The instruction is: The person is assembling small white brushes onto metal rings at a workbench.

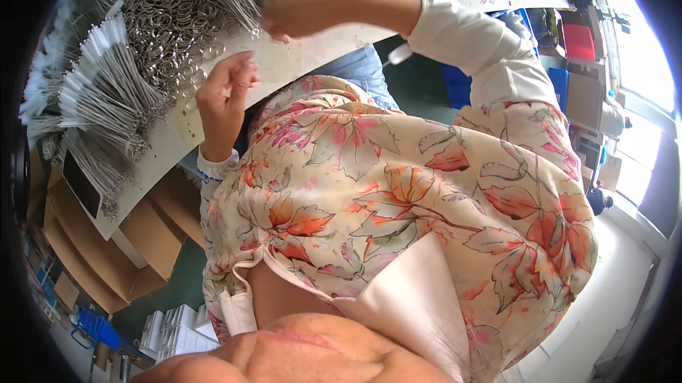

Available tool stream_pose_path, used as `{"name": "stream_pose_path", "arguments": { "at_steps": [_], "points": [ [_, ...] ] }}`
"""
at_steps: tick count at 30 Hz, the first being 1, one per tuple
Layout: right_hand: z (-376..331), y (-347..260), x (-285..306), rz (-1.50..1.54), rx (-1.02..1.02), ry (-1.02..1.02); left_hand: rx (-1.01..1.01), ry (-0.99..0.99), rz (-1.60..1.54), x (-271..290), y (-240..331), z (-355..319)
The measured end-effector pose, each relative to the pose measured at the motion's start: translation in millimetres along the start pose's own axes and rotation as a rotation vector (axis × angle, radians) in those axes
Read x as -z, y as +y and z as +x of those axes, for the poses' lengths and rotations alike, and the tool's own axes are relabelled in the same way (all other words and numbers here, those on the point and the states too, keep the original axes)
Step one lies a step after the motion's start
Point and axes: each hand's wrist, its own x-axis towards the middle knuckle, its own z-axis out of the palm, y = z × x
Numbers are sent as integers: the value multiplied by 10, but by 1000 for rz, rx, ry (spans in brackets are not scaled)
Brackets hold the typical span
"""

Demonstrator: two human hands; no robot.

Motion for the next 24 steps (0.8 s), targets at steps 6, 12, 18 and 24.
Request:
{"name": "stream_pose_path", "arguments": {
  "at_steps": [6,12,18,24],
  "points": [
    [302,-39,538,-14,205,280,-164,-433,-14,-688,266,412],
    [163,-338,629,422,38,291,-528,-452,-163,-1269,256,554],
    [-903,287,840,136,-328,401,113,-345,-246,-882,315,583],
    [-790,238,-409,-374,-401,-26,-148,-126,-65,-672,648,1405]
  ]
}}
